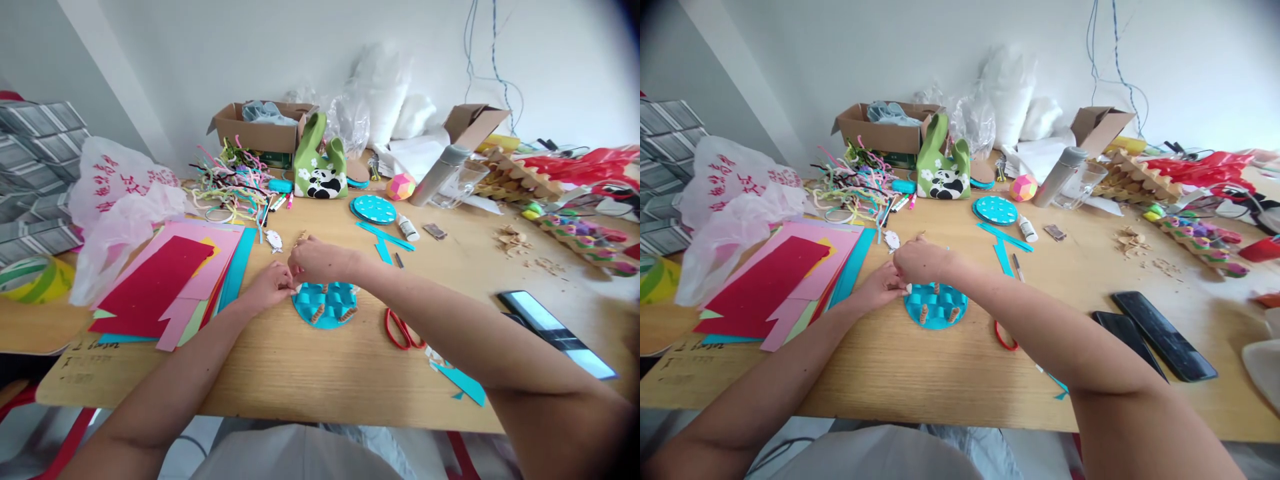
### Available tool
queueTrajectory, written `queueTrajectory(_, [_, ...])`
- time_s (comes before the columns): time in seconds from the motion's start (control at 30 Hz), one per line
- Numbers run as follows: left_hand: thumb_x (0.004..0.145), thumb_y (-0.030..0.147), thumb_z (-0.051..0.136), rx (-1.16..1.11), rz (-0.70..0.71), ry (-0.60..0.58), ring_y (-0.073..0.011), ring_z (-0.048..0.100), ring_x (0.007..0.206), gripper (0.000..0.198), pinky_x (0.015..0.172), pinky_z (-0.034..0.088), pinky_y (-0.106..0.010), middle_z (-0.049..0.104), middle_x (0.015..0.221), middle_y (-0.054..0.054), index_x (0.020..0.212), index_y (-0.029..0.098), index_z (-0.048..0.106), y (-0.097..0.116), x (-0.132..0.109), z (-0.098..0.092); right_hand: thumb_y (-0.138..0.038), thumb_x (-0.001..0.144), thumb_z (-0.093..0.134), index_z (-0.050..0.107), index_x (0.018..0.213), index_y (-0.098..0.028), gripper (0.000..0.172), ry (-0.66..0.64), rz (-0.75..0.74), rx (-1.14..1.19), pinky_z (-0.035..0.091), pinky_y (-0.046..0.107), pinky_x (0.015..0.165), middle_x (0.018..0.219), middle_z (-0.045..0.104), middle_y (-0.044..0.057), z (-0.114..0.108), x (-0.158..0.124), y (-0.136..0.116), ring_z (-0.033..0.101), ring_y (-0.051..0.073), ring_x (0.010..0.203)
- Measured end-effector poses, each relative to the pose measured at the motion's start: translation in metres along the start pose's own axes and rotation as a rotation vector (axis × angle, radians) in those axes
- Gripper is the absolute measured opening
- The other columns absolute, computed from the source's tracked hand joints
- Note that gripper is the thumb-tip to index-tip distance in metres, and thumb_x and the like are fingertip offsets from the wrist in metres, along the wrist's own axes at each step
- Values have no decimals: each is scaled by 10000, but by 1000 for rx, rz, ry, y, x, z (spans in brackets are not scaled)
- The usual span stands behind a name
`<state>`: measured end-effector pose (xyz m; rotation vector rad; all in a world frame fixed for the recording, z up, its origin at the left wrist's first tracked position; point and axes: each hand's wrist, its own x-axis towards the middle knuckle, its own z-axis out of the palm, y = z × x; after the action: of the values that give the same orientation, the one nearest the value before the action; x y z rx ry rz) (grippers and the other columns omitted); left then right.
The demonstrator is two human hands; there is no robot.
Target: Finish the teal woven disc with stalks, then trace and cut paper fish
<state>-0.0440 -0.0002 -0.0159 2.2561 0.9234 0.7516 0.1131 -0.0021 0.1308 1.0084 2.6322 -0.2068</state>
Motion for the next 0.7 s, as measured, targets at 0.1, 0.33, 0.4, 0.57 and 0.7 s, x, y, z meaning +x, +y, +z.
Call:
queueTrajectory(0.1, [723, 197, 718, 0, 12, 0, -200, 547, 902, 51, 822, 443, -349, 645, 813, -30, 678, 218, 704, -2, 0, 1, -225, 791, 640, 718, 903, -127, 168, -16, -19, -6, 379, 344, 808, 917, 714, 126, 2, 4, 3, 632, 259, 927])
queueTrajectory(0.33, [704, 179, 706, -49, -39, 8, -212, 564, 935, 95, 802, 454, -338, 651, 812, -42, 617, 196, 671, 2, 0, 0, -102, 813, 532, 687, 796, -102, 155, 15, -96, -105, 361, 322, 723, 778, 701, 121, 8, 14, 5, 635, 219, 789])
queueTrajectory(0.4, [711, 177, 685, -71, -77, -23, -200, 582, 871, 128, 767, 457, -327, 648, 765, -34, 588, 182, 647, 4, 0, 0, -89, 820, 521, 682, 811, -94, 161, -17, -90, -122, 359, 322, 735, 790, 698, 125, 5, 16, 2, 633, 215, 802])
queueTrajectory(0.57, [732, 186, 645, -190, -152, -87, -181, 611, 787, 115, 729, 468, -310, 674, 719, -19, 619, 167, 638, 4, -1, 2, -98, 853, 500, 677, 812, -91, 182, -83, -82, -152, 358, 345, 775, 816, 697, 130, -4, 17, -8, 628, 228, 853])
queueTrajectory(0.7, [712, 198, 663, -207, -176, -70, -197, 620, 821, 70, 737, 486, -324, 694, 756, -29, 645, 179, 657, 0, -2, 5, -108, 853, 511, 678, 841, -86, 169, -78, -73, -156, 363, 347, 775, 820, 698, 131, -4, 17, -10, 629, 236, 867])
